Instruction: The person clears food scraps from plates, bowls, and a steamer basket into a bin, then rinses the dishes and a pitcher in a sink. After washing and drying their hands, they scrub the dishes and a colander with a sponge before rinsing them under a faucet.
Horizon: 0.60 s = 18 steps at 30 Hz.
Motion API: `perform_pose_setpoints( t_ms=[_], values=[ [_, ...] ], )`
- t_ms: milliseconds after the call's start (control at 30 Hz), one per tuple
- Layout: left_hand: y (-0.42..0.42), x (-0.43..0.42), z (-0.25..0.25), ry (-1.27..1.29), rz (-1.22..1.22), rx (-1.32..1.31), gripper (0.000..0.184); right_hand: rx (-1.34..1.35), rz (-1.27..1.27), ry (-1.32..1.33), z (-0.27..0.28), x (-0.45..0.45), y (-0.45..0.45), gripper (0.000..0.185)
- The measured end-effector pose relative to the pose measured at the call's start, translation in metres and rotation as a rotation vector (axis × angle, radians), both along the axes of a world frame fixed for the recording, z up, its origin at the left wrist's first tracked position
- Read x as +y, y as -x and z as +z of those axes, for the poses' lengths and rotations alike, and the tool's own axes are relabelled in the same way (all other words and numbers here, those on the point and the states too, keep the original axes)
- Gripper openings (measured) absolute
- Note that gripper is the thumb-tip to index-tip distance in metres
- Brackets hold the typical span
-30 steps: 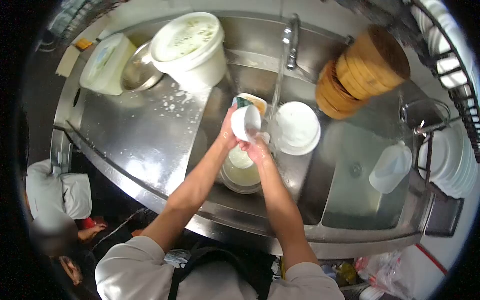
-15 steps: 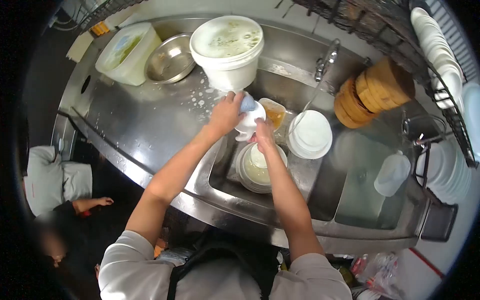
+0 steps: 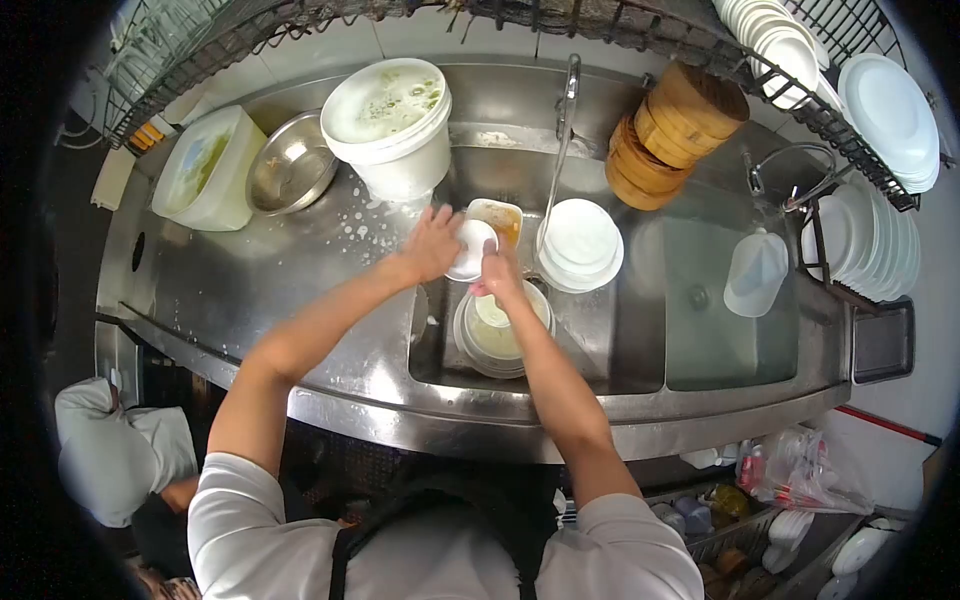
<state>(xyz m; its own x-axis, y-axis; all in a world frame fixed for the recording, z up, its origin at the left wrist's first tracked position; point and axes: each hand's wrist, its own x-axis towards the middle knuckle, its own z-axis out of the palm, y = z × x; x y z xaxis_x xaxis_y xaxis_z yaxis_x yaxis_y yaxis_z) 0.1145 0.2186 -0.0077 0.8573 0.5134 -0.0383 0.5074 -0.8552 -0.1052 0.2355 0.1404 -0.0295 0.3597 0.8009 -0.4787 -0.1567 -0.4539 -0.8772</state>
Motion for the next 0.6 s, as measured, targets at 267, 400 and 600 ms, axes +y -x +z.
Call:
perform_pose_setpoints(
  t_ms=[267, 400, 600],
  values=[
    [0.013, -0.022, -0.029, 0.056, 0.397, -0.189, 0.019, -0.646, 0.072, -0.191, -0.030, 0.010, 0.015, 0.039],
    [0.042, -0.018, -0.019, -0.056, 0.374, -0.490, 0.024, -0.223, 0.054, -0.004, 0.047, -0.004, 0.052, 0.040],
    [0.035, -0.034, -0.056, 0.396, 1.152, -1.284, 0.033, -0.641, -0.042, -0.487, -0.002, 0.022, 0.090, 0.050]
  ],
)
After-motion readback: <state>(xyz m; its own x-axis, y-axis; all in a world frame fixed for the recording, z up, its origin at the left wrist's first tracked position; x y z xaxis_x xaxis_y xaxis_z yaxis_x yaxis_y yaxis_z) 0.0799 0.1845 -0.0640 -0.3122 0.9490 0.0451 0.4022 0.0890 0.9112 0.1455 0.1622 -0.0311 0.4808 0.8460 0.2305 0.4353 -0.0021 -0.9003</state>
